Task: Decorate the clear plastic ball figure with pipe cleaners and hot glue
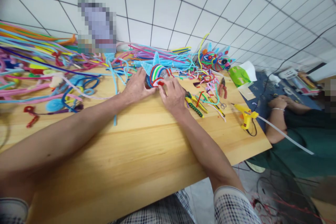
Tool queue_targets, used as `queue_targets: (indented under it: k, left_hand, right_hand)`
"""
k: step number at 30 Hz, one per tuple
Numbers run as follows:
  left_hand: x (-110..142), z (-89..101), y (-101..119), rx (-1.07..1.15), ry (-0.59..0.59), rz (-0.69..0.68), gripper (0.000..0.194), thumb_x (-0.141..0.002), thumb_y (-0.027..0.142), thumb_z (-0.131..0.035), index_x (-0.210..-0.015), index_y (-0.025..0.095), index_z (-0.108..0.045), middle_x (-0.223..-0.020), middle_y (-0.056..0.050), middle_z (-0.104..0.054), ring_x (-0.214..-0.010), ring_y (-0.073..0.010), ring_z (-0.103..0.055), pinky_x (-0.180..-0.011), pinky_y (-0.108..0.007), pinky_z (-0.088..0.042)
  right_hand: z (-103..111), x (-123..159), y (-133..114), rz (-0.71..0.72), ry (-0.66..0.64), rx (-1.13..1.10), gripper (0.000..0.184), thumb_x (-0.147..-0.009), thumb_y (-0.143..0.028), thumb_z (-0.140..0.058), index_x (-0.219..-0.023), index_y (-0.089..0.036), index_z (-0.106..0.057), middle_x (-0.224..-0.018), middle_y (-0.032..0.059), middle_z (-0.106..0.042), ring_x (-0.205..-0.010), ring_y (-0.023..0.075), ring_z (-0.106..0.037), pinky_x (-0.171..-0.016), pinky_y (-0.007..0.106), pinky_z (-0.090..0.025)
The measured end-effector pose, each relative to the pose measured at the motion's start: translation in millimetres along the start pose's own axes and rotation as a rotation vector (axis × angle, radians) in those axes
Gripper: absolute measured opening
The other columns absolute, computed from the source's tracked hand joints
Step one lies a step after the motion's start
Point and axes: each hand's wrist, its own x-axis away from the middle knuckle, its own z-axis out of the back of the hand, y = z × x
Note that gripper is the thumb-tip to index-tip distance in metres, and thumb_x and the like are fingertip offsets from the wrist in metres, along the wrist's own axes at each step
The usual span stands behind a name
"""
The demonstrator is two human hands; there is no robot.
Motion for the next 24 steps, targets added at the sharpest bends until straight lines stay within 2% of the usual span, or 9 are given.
queue_targets:
  k: [8,19,24]
  left_hand:
    - [-0.4,2.8,1.8,-0.026,-0.015,-0.004,0.062,-0.086,0.052,-0.085,-0.130,0.019,-0.056,-0.135,-0.019,-0.067,-0.129,-0.0418,-0.067,-0.107,-0.054,-0.057]
    - [-0.4,0.6,-0.3,-0.021,0.015,-0.018,0.060,-0.085,0.051,-0.086,-0.127,0.021,-0.057,-0.131,-0.016,-0.068,-0.127,-0.0400,-0.068,-0.107,-0.053,-0.057]
    - [0.6,0.2,-2.1,0.009,0.017,-0.009,0.061,-0.084,0.050,-0.088,-0.128,0.023,-0.056,-0.132,-0.016,-0.067,-0.128,-0.0400,-0.067,-0.109,-0.054,-0.056]
  right_hand:
    - [-4.9,-0.7,4.4,0.005,-0.002,-0.058,0.017,-0.112,-0.031,-0.060,-0.118,-0.023,-0.074,-0.106,0.0108,-0.080,-0.105,0.0263,-0.076,-0.098,0.042,-0.061]
    - [-4.6,-2.3,3.5,-0.005,-0.007,-0.083,0.017,-0.112,-0.032,-0.059,-0.117,-0.024,-0.074,-0.109,0.0116,-0.080,-0.105,0.0262,-0.076,-0.097,0.042,-0.062]
    - [3.1,-5.0,2.2,-0.087,-0.011,-0.112,0.018,-0.108,-0.035,-0.065,-0.122,-0.025,-0.072,-0.104,0.0091,-0.077,-0.090,0.0251,-0.072,-0.091,0.043,-0.061]
